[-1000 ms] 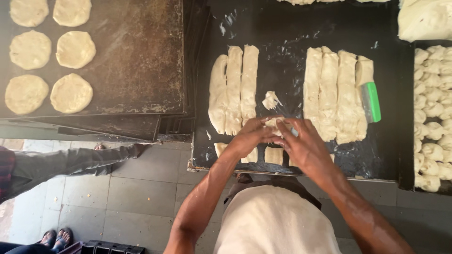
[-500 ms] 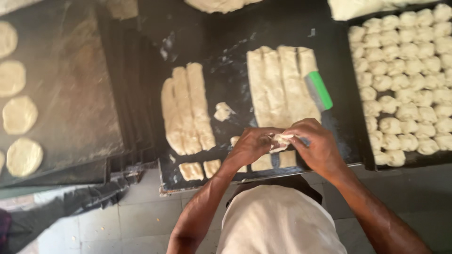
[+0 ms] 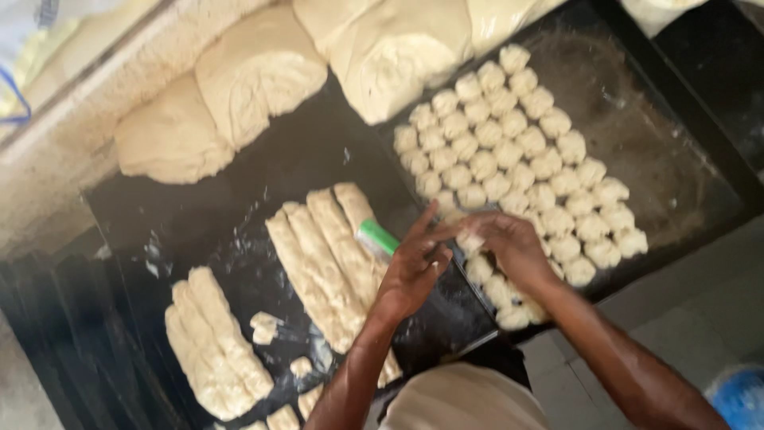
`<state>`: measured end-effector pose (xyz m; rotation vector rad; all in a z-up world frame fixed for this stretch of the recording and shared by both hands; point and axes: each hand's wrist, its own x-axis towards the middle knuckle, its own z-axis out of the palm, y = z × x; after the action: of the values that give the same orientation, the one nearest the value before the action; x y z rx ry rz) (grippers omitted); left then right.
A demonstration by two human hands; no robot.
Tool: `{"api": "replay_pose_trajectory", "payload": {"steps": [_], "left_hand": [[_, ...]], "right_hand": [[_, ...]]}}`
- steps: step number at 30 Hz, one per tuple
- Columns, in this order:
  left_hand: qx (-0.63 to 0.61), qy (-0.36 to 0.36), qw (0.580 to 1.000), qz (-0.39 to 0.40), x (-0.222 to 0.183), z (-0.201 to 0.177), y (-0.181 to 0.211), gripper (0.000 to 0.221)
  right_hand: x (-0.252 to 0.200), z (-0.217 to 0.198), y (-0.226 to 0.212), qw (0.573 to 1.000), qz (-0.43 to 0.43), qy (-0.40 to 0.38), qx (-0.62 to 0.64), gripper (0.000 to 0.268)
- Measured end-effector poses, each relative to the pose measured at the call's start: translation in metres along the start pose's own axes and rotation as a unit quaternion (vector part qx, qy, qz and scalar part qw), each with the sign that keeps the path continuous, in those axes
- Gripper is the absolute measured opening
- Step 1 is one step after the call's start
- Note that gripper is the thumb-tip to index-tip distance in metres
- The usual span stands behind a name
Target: The person cuts strips of dough using a plastic scraper and then shapes small portions into balls by hand, placing them onto a metal tray.
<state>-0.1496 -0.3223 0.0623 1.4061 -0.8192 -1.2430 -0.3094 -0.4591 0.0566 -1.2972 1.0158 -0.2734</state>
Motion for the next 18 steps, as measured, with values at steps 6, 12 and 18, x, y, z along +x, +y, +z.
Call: {"api": "replay_pose_trajectory", "payload": {"steps": [6, 12, 18], "left_hand": [[0.009, 0.153, 0.983, 0.105, -0.006, -0.024, 0.01, 0.041], [0.043, 0.334, 0.94, -0.055, -0.073, -0.057, -0.045, 0.033], [-0.178, 0.457, 0.872, -0.004, -0.158, -0.08, -0.092, 0.032]], "right_hand": [[0.071, -0.127, -0.105, 0.929, -0.302, 0.115, 0.18, 0.019], [0.203, -0.142, -0.1, 0.884, -0.282, 0.289, -0.237, 0.036], [0.271, -0.141, -0.022, 0.692, -0.349, 0.293, -0.56, 0.088]]}}
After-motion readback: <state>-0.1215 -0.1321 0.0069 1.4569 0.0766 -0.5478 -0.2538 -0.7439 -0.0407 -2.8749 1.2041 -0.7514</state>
